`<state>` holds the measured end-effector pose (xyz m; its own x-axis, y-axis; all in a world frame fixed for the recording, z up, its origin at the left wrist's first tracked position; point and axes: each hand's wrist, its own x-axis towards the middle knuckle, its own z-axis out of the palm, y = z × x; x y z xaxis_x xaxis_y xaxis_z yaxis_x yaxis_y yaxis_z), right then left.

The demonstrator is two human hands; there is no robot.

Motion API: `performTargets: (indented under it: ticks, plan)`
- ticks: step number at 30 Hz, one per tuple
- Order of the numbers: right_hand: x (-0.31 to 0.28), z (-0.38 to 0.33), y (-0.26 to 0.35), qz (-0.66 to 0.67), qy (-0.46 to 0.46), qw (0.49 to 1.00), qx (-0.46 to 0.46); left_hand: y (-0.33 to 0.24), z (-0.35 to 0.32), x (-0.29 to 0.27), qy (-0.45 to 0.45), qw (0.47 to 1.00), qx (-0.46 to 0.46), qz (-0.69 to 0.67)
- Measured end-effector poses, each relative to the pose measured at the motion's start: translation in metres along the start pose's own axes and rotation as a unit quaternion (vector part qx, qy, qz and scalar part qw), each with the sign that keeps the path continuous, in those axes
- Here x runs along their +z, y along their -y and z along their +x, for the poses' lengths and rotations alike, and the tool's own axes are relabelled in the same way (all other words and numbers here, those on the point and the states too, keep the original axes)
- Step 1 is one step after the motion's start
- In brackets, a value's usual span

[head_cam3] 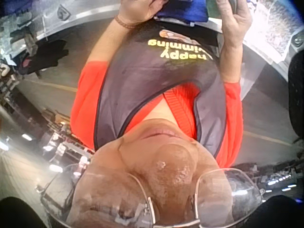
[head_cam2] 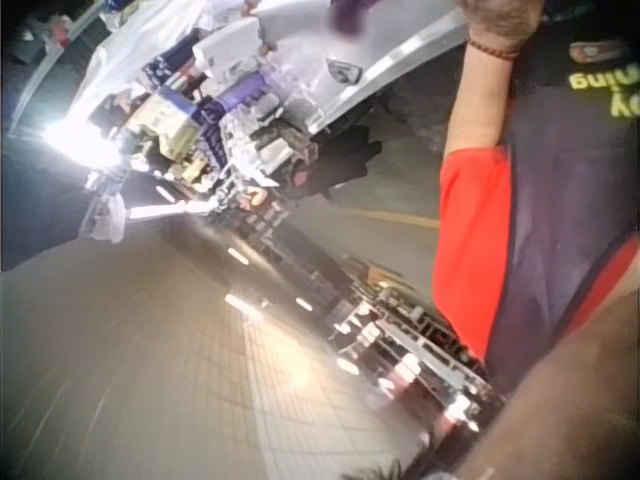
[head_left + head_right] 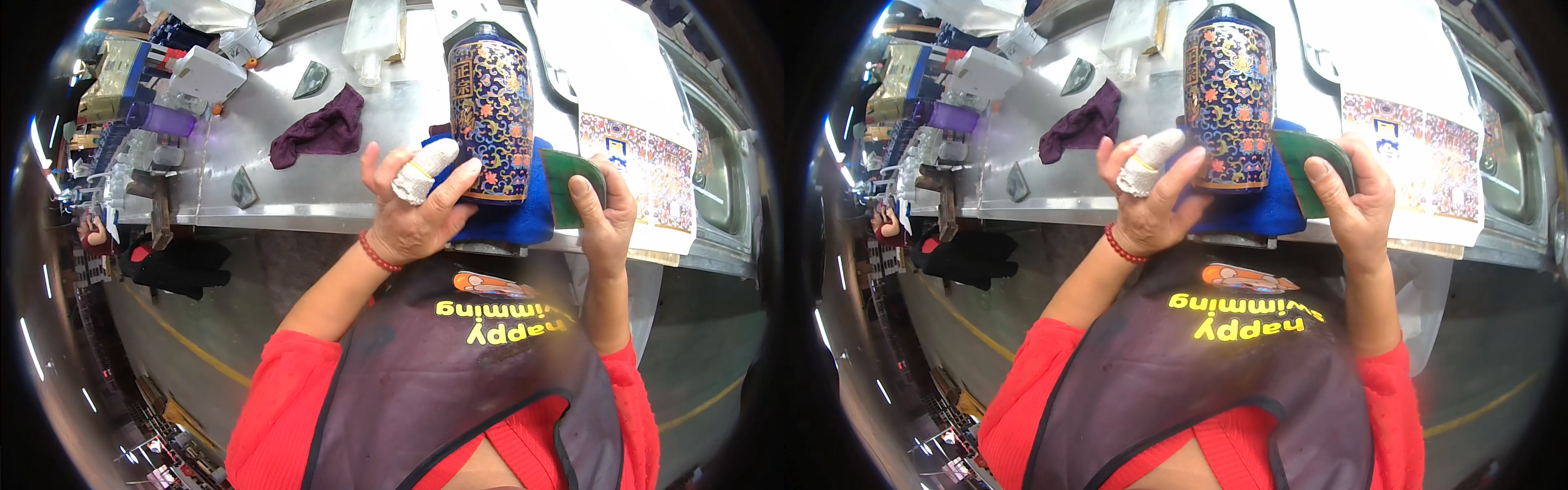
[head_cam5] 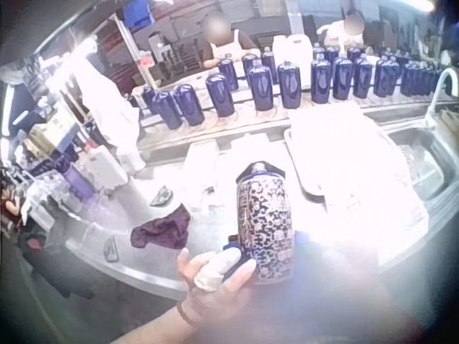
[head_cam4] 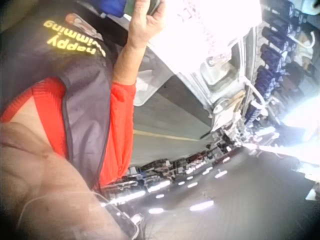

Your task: The person holds a dark blue ceramic vase with gold and red patterns and rubs its surface with a green abrasive pad. They rotate the vase to polish different sides, then place it on the floor and pick up another similar vase to continue polishing.

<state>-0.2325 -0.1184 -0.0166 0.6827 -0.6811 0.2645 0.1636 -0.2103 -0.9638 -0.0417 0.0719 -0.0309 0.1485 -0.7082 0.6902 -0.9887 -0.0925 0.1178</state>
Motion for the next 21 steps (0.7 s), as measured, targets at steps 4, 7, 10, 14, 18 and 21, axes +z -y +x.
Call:
performTargets:
  ticks: [4, 7, 10, 14, 18, 21]
  plan:
    - [0.001, -0.001, 0.003, -0.014, -0.002, 1.000, -0.012, 0.013, 0.008, 0.003, -0.048, 0.993, 0.086, 0.058]
    - [0.002, -0.004, 0.006, 0.017, -0.004, 1.000, 0.015, 0.015, 0.008, 0.008, -0.086, 0.984, 0.143, 0.064]
    - [0.001, -0.007, 0.007, 0.028, 0.005, 0.999, 0.035, 0.012, 0.004, 0.011, -0.089, 0.988, 0.125, 0.035]
    - [0.000, -0.006, 0.007, 0.019, 0.010, 0.999, 0.042, 0.012, -0.006, 0.006, -0.072, 0.992, 0.103, 0.004]
    - [0.000, -0.005, 0.005, 0.016, 0.012, 0.999, 0.038, 0.013, -0.012, 0.000, -0.076, 0.991, 0.110, -0.001]
    - [0.001, -0.005, 0.005, 0.008, 0.016, 0.999, 0.032, 0.011, -0.012, 0.000, -0.079, 0.992, 0.094, -0.014]
